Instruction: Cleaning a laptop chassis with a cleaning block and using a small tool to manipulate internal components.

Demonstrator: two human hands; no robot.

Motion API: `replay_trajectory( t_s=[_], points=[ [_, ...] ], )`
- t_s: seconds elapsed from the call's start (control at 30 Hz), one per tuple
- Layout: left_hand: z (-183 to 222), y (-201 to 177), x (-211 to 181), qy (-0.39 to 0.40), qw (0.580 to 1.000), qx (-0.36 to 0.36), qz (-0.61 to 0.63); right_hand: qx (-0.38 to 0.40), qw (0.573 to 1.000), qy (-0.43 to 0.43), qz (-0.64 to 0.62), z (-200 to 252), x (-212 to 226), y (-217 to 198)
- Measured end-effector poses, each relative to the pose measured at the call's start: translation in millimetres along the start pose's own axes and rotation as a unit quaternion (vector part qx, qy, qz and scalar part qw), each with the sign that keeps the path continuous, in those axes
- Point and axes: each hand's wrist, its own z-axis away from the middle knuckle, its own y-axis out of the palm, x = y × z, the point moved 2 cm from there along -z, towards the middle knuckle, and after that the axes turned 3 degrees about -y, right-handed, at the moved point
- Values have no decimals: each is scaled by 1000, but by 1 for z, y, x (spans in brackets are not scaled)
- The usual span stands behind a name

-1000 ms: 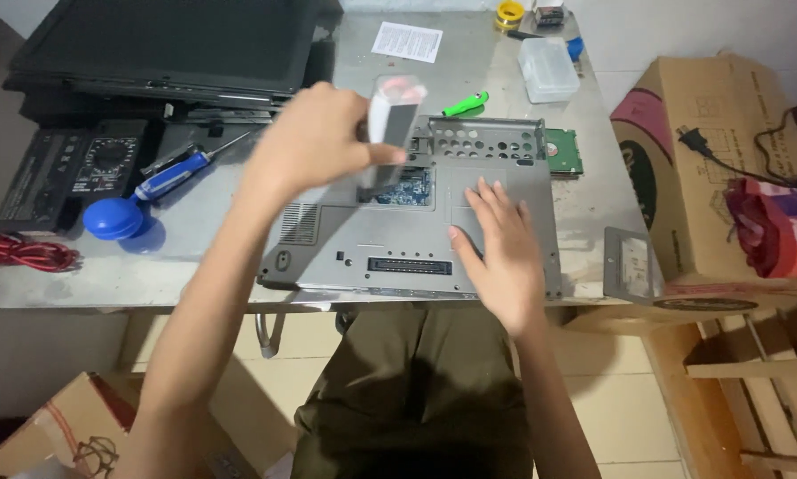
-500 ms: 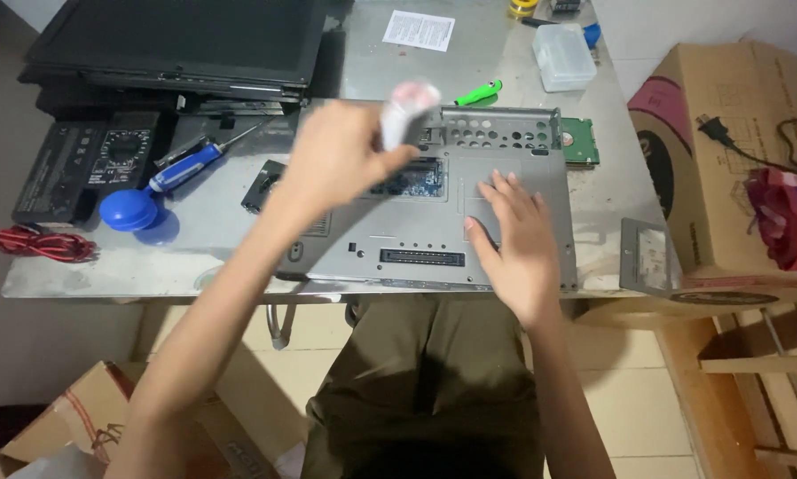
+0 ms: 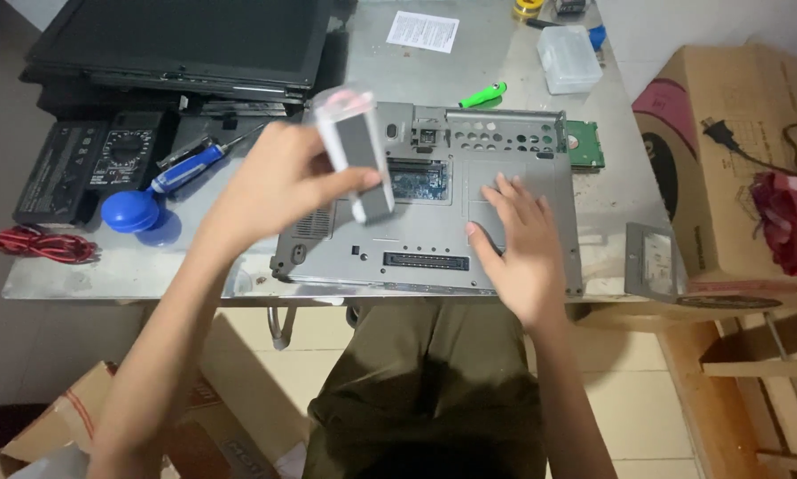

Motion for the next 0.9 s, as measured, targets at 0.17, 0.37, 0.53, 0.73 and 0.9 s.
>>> replay_trajectory(
  t_s=[0.17,0.37,0.53,0.73,0.9],
  points=[
    [46,11,-6,-43,999,30,1,-27,1000,-11,7,3,1,1],
    [61,5,7,-45,998,28,-46,-44,999,-25,-3,4,1,-1],
    [60,35,-7,21,996,24,79,-44,999,-27,-6,2,1,-2],
    [44,91,-24,75,994,38,68,-45,998,-34,-13,4,-4,1],
    [29,95,-65,114,990,70,50,-30,999,-23,-11,3,-3,0]
  ],
)
